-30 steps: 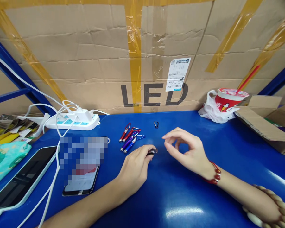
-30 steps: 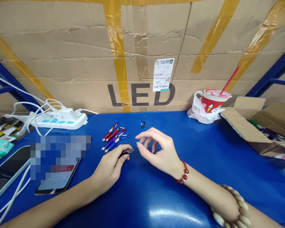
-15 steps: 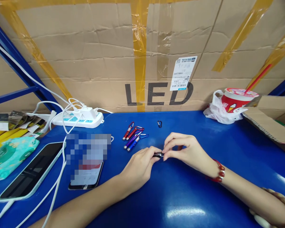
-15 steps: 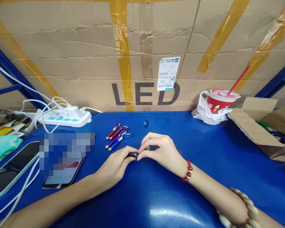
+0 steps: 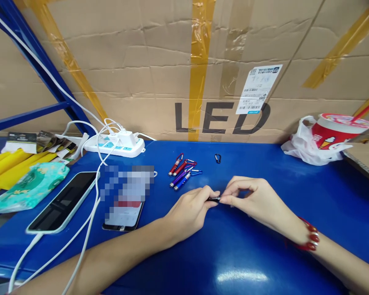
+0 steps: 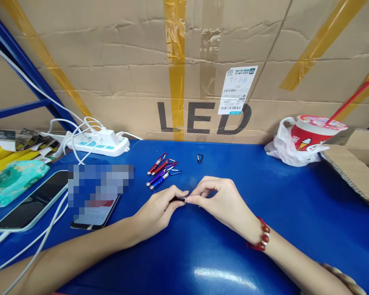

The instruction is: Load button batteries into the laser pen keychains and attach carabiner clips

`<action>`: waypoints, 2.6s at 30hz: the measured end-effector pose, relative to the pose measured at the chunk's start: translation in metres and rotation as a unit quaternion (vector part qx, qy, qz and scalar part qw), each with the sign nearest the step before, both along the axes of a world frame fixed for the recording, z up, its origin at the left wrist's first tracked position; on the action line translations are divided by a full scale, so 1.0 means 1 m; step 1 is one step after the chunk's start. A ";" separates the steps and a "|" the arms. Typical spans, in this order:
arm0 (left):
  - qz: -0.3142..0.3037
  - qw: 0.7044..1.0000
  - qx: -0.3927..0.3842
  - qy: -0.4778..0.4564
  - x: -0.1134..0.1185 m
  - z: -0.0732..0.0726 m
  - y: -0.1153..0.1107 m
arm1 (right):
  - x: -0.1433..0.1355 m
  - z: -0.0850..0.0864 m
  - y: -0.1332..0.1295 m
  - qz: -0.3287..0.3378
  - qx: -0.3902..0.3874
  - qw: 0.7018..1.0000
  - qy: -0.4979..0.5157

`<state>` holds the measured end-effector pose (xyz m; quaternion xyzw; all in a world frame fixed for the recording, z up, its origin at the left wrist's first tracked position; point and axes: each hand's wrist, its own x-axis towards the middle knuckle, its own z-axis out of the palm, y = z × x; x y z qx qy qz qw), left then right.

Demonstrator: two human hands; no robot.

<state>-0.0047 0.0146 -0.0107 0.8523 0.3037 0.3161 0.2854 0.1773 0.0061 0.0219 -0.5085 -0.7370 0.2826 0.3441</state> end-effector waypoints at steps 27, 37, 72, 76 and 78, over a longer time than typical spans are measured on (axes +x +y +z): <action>-0.005 0.996 0.021 0.085 0.001 0.005 -0.001 | 0.013 0.001 0.007 0.165 0.066 0.975 -0.132; 0.019 0.997 -0.048 0.059 0.001 0.003 -0.001 | 0.015 -0.004 0.006 0.192 0.225 0.916 -0.271; 0.059 0.998 -0.013 -0.023 0.003 0.000 -0.001 | 0.008 0.000 -0.006 0.038 0.157 0.975 -0.153; 0.065 0.997 -0.035 -0.022 0.004 0.000 -0.001 | 0.014 -0.002 -0.004 0.041 0.252 0.953 -0.162; 0.062 0.997 -0.041 -0.016 0.004 0.001 0.000 | 0.016 -0.003 -0.003 0.061 0.266 0.948 -0.165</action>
